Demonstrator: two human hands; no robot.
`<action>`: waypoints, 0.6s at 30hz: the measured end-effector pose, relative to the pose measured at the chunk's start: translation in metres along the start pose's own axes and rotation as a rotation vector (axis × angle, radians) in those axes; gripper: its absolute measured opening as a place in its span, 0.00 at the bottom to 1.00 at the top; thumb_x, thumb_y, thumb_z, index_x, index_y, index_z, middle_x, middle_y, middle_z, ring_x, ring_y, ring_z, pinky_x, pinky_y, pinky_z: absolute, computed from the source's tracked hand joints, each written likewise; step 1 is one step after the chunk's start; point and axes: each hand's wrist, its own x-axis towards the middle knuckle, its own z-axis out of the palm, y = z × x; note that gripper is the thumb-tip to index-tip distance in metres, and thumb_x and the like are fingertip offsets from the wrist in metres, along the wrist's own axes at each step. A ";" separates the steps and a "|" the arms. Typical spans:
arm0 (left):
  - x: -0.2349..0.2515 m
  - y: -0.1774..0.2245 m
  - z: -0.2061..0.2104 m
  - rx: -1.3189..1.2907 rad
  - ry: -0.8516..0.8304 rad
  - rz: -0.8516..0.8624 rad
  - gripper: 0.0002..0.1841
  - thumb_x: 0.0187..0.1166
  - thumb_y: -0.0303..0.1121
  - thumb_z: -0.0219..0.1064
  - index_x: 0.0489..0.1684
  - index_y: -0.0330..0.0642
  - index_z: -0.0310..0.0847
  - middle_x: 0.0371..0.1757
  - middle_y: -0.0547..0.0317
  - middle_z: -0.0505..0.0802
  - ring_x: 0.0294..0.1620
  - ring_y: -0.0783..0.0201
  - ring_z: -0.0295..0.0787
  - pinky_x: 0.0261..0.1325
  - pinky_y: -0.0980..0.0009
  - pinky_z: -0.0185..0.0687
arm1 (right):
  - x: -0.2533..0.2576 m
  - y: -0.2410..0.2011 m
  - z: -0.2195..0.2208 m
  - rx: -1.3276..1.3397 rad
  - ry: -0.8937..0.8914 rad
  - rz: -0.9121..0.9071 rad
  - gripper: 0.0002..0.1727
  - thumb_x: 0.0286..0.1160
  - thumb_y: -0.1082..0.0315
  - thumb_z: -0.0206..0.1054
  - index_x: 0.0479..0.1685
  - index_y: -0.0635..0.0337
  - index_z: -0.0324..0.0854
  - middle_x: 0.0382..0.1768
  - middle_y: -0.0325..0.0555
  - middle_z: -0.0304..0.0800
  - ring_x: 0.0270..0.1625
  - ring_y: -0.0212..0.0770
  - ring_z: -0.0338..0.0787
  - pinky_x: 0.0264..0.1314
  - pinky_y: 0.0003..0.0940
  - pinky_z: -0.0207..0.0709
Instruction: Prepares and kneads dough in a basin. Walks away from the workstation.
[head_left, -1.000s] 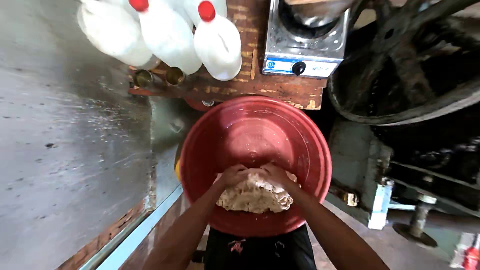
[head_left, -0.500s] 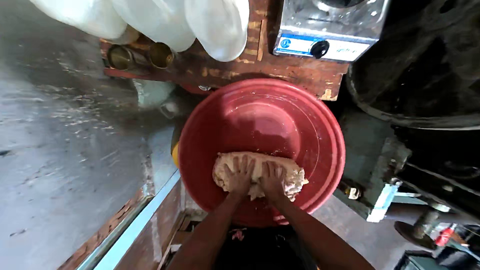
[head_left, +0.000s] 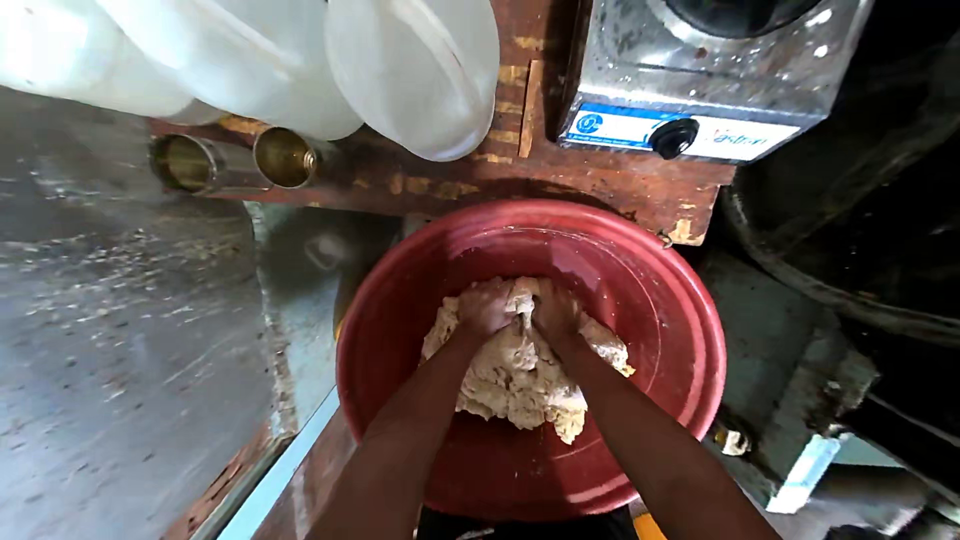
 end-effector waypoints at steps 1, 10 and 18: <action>0.000 0.000 -0.004 -0.002 -0.011 -0.002 0.32 0.70 0.58 0.71 0.75 0.59 0.81 0.67 0.55 0.91 0.67 0.47 0.88 0.66 0.41 0.81 | 0.001 0.000 -0.002 0.017 -0.022 -0.009 0.25 0.84 0.56 0.58 0.75 0.58 0.79 0.67 0.60 0.88 0.70 0.61 0.87 0.70 0.65 0.78; -0.174 0.026 -0.020 -0.130 -0.239 0.020 0.46 0.72 0.66 0.65 0.91 0.51 0.61 0.90 0.41 0.66 0.90 0.32 0.55 0.81 0.20 0.49 | -0.150 0.019 -0.033 0.174 -0.396 -0.195 0.43 0.76 0.36 0.64 0.84 0.57 0.70 0.82 0.59 0.72 0.86 0.58 0.70 0.88 0.59 0.64; -0.259 0.069 0.074 -0.016 -0.344 -0.171 0.36 0.71 0.40 0.74 0.83 0.51 0.68 0.86 0.42 0.70 0.87 0.29 0.60 0.59 0.32 0.83 | -0.258 -0.021 0.043 -0.091 -0.415 -0.088 0.26 0.81 0.65 0.60 0.75 0.72 0.74 0.75 0.72 0.76 0.80 0.70 0.74 0.80 0.66 0.70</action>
